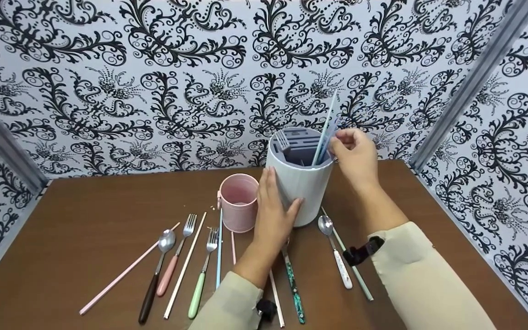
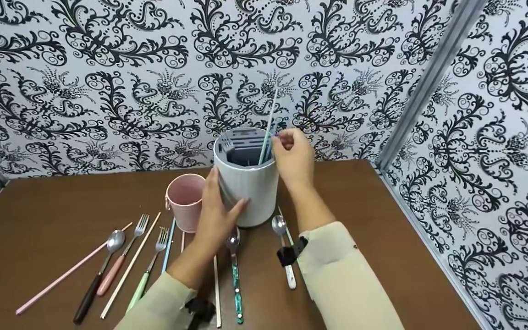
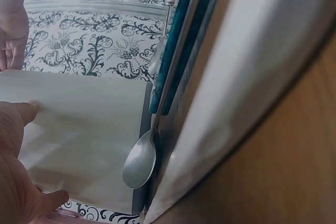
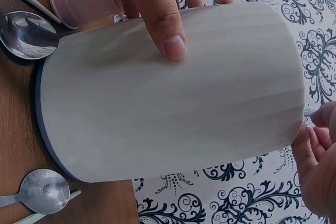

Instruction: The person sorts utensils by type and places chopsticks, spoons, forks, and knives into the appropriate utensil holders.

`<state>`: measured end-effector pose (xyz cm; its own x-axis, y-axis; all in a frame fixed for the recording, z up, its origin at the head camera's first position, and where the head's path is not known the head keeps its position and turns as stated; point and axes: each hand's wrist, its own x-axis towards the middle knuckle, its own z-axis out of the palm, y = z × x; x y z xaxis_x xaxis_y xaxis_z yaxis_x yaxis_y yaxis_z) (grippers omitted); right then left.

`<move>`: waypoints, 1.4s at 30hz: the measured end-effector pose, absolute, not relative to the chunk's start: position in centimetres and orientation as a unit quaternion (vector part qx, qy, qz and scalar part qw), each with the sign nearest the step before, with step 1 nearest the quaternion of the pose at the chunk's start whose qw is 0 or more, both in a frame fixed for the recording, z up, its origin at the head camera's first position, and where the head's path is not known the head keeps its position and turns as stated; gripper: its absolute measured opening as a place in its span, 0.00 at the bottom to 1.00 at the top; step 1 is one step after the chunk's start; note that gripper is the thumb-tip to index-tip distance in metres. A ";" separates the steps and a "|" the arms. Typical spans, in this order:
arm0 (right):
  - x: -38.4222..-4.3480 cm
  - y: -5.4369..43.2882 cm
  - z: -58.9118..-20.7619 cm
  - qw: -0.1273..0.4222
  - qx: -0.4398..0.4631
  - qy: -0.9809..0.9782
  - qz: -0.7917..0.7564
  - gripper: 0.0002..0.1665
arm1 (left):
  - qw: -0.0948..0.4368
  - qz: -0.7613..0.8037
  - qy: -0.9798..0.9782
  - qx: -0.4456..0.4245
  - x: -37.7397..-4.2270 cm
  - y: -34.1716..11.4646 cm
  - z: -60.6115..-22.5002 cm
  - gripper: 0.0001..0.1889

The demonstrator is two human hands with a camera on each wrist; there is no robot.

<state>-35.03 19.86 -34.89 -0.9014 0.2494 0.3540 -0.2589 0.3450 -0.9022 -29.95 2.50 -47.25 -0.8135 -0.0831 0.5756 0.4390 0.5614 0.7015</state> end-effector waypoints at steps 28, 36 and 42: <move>-32.8 20.8 -36.9 0.237 -0.007 -0.739 0.631 0.10 | 0.275 -0.464 -0.836 -0.103 -29.9 2.6 -47.3 0.51; -30.9 21.1 -38.8 0.216 -0.009 -0.726 0.653 0.12 | 0.270 -0.465 -0.837 -0.099 -29.9 2.5 -47.1 0.51; -29.7 21.3 -40.8 0.207 -0.018 -0.708 0.675 0.11 | 0.267 -0.468 -0.837 -0.097 -29.8 2.5 -47.1 0.51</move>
